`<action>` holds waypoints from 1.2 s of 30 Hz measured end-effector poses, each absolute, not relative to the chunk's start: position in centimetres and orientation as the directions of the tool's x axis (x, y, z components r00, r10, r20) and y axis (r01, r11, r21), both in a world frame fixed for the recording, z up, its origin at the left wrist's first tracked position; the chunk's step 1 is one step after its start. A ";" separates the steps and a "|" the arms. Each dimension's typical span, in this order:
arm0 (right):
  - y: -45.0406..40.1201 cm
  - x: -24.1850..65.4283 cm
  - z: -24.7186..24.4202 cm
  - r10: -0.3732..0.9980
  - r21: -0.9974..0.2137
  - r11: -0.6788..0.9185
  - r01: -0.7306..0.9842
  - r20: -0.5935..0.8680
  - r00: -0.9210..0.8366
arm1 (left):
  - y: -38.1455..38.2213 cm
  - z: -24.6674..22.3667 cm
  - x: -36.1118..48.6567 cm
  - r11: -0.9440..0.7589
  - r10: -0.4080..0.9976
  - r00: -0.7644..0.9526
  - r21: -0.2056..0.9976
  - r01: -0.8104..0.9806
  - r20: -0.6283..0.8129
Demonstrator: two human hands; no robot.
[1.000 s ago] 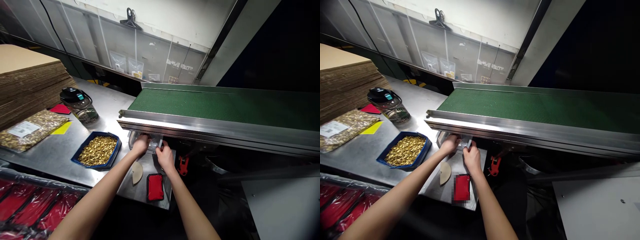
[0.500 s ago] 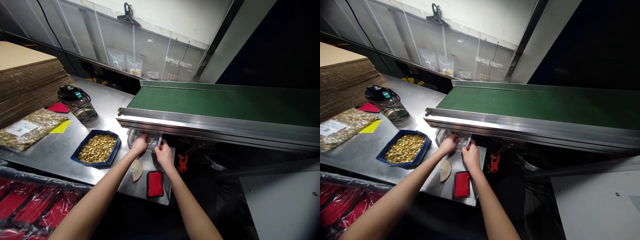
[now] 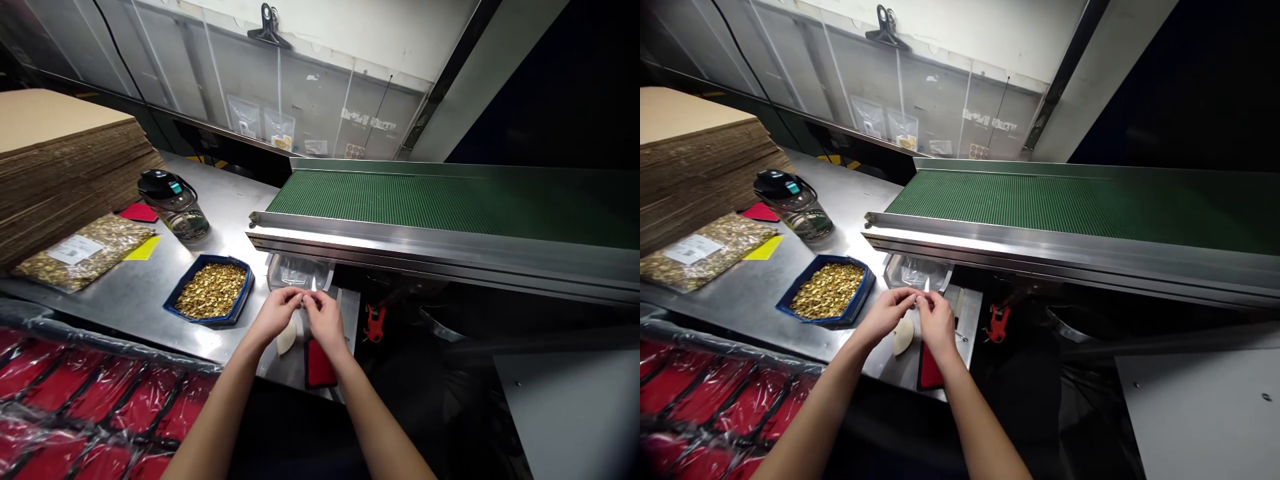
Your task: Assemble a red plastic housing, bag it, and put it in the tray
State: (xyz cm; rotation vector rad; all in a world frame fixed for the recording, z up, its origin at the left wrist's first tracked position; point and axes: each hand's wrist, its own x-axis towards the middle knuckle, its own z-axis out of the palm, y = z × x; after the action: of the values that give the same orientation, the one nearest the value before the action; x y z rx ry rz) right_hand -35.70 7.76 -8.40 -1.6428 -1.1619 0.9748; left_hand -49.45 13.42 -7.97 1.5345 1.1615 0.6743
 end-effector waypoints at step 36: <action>-9.6 -26.3 -7.7 0.871 -0.836 -0.460 0.300 -0.359 0.336 | -1.3 -7.2 -44.8 -0.159 0.814 0.570 0.898 0.410 -0.116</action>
State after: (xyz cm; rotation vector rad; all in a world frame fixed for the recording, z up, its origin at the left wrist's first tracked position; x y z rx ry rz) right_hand -26.29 -9.57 -7.69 -1.9362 -1.0246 1.0965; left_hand -44.80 -1.33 -7.23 1.7771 1.0103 0.4920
